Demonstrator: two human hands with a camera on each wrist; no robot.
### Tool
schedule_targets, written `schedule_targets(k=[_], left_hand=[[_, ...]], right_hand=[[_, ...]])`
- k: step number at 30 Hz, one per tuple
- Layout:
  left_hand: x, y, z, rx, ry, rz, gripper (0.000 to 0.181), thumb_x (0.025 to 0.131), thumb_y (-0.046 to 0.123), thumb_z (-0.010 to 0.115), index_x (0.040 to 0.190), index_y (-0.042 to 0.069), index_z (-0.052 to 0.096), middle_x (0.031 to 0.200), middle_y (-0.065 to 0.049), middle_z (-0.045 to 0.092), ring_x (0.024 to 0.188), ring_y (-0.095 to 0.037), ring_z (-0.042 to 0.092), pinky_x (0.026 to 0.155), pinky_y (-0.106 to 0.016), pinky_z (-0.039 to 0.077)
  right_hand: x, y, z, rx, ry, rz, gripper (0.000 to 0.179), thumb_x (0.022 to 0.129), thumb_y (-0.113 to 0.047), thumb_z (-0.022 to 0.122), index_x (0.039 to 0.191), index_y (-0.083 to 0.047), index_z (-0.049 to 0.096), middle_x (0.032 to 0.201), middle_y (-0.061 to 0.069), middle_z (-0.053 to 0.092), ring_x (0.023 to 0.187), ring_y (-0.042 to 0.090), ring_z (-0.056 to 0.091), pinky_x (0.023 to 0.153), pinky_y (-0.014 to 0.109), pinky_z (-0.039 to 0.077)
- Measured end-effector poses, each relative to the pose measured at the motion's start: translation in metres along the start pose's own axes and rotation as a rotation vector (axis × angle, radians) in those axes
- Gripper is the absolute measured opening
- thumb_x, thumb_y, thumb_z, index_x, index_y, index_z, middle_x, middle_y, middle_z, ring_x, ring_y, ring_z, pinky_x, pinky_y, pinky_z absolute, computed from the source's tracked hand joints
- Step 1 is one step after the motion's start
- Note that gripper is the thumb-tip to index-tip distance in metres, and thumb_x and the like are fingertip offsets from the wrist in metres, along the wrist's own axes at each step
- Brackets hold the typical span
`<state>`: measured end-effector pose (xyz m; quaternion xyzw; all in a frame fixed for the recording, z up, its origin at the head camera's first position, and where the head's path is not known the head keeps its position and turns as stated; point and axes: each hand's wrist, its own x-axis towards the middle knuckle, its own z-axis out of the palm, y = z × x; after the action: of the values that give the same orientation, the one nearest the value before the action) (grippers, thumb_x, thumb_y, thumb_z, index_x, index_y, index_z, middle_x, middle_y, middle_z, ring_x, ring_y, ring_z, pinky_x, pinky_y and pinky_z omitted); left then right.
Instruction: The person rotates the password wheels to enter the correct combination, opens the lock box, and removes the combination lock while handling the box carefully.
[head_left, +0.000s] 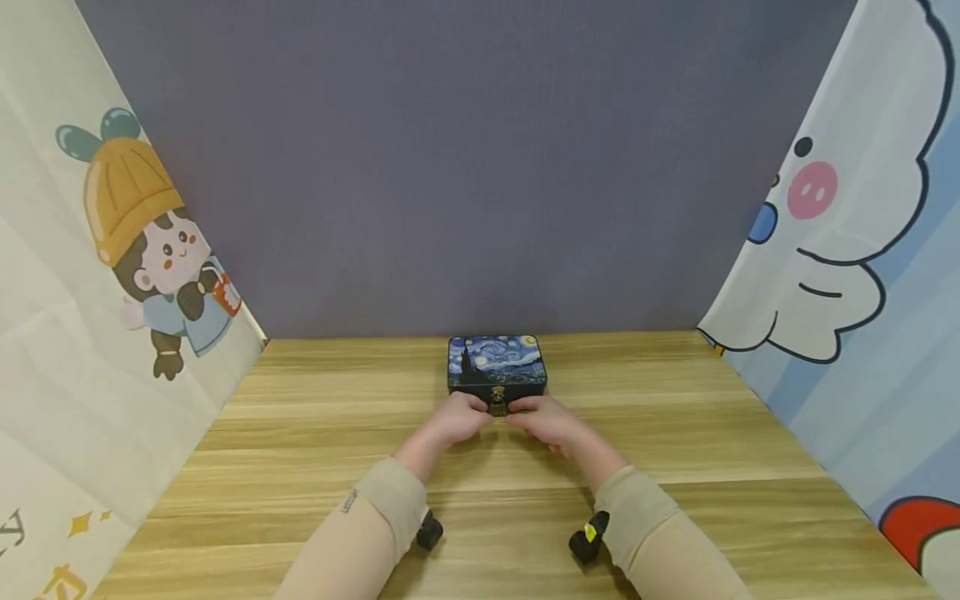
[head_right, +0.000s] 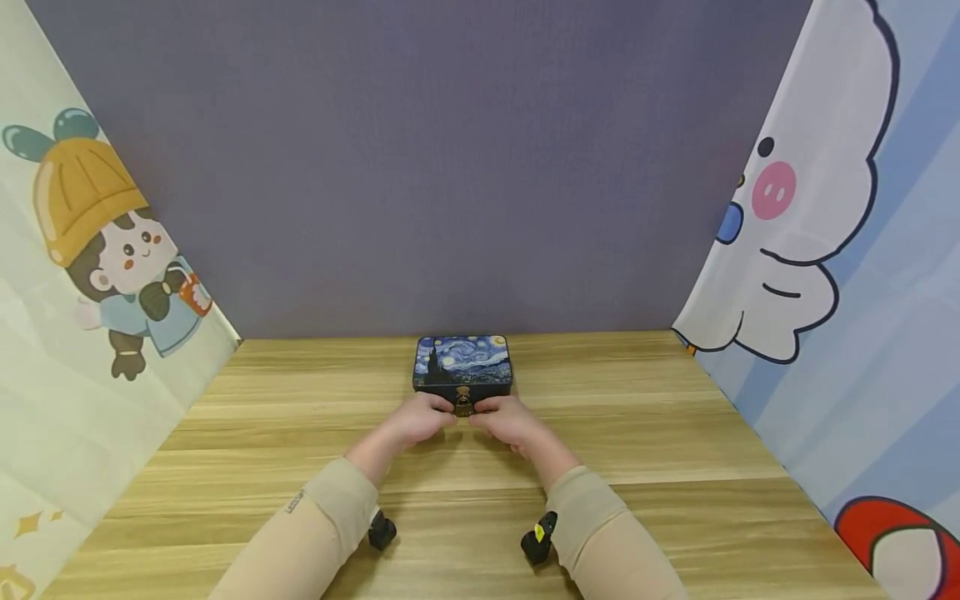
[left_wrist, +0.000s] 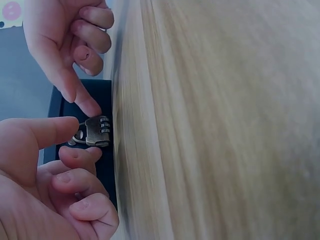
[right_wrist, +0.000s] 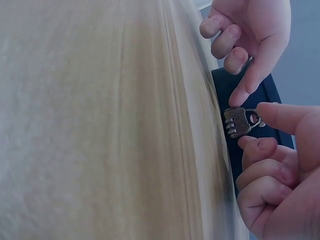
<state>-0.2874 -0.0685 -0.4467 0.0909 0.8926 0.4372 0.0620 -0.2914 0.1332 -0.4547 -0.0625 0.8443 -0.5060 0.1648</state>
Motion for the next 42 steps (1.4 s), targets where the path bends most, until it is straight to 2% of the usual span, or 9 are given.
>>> schedule_targets(k=[4, 9, 12, 15, 19, 26, 31, 36, 42], left_hand=[[0.0, 0.001, 0.001, -0.006, 0.005, -0.013, 0.032, 0.088, 0.012, 0.073, 0.114, -0.007, 0.071, 0.115, -0.019, 0.069, 0.103, -0.03, 0.064, 0.088, -0.041, 0.054], [0.0, 0.001, 0.001, -0.031, 0.013, 0.026, 0.014, 0.087, 0.01, 0.072, 0.094, -0.001, 0.074, 0.091, -0.009, 0.069, 0.074, -0.019, 0.06, 0.064, -0.031, 0.051], [0.001, 0.0, 0.002, -0.032, 0.009, 0.051, 0.008, 0.089, 0.01, 0.071, 0.086, 0.002, 0.072, 0.081, -0.003, 0.064, 0.065, -0.015, 0.055, 0.058, -0.027, 0.046], [0.004, -0.001, 0.003, -0.027, -0.004, 0.05, 0.01, 0.091, 0.009, 0.07, 0.084, 0.003, 0.071, 0.076, -0.001, 0.061, 0.062, -0.013, 0.052, 0.056, -0.025, 0.043], [0.007, 0.0, 0.005, -0.014, -0.022, 0.05, 0.017, 0.095, 0.011, 0.069, 0.082, -0.001, 0.07, 0.066, 0.002, 0.055, 0.057, -0.012, 0.047, 0.053, -0.025, 0.038], [0.006, 0.004, 0.007, 0.012, -0.014, 0.033, 0.027, 0.097, 0.015, 0.067, 0.079, -0.005, 0.07, 0.056, 0.005, 0.049, 0.049, -0.01, 0.04, 0.048, -0.024, 0.033], [0.007, 0.003, 0.01, -0.028, -0.018, 0.003, 0.03, 0.098, 0.016, 0.066, 0.078, -0.006, 0.069, 0.058, 0.001, 0.052, 0.048, -0.011, 0.039, 0.047, -0.025, 0.032], [0.006, 0.005, 0.011, -0.104, -0.012, -0.028, 0.024, 0.098, 0.016, 0.065, 0.088, -0.004, 0.073, 0.067, -0.005, 0.058, 0.05, -0.011, 0.039, 0.048, -0.025, 0.034], [0.007, 0.009, 0.012, -0.243, -0.033, -0.15, 0.031, 0.102, 0.021, 0.061, 0.084, -0.003, 0.066, 0.053, 0.004, 0.037, 0.042, -0.01, 0.025, 0.041, -0.027, 0.024]], right_hand=[[-0.001, 0.0, 0.0, 0.014, 0.003, -0.001, 0.043, 0.097, -0.027, 0.069, 0.136, -0.01, 0.063, 0.078, 0.01, 0.06, 0.042, 0.011, 0.028, 0.036, 0.025, 0.023], [-0.002, -0.001, -0.001, 0.019, 0.003, 0.0, 0.04, 0.097, -0.028, 0.069, 0.132, -0.009, 0.064, 0.079, 0.011, 0.059, 0.042, 0.011, 0.027, 0.036, 0.025, 0.023], [-0.001, -0.001, -0.002, 0.023, 0.002, -0.003, 0.04, 0.097, -0.029, 0.069, 0.131, -0.009, 0.065, 0.079, 0.01, 0.058, 0.042, 0.01, 0.027, 0.036, 0.025, 0.024], [0.0, 0.0, -0.002, 0.032, -0.006, -0.007, 0.039, 0.097, -0.029, 0.068, 0.13, -0.009, 0.065, 0.079, 0.009, 0.057, 0.043, 0.01, 0.028, 0.036, 0.024, 0.024], [0.001, 0.002, -0.004, 0.07, -0.02, -0.008, 0.038, 0.097, -0.029, 0.068, 0.129, -0.008, 0.065, 0.077, 0.006, 0.055, 0.044, 0.009, 0.027, 0.037, 0.024, 0.023], [0.003, 0.004, -0.006, 0.113, -0.049, 0.005, 0.04, 0.097, -0.031, 0.068, 0.13, -0.008, 0.065, 0.068, -0.001, 0.047, 0.044, 0.008, 0.025, 0.038, 0.023, 0.022], [0.002, 0.005, -0.008, 0.133, -0.062, 0.012, 0.041, 0.098, -0.031, 0.066, 0.132, -0.007, 0.063, 0.066, -0.002, 0.044, 0.045, 0.008, 0.024, 0.038, 0.023, 0.022], [0.001, 0.004, -0.01, 0.149, -0.04, 0.029, 0.04, 0.1, -0.032, 0.064, 0.133, -0.009, 0.064, 0.066, -0.002, 0.042, 0.046, 0.009, 0.022, 0.039, 0.024, 0.022], [0.001, 0.001, -0.011, 0.206, -0.014, 0.035, 0.046, 0.1, -0.037, 0.064, 0.133, -0.006, 0.064, 0.063, -0.002, 0.038, 0.045, 0.009, 0.021, 0.038, 0.023, 0.022]])
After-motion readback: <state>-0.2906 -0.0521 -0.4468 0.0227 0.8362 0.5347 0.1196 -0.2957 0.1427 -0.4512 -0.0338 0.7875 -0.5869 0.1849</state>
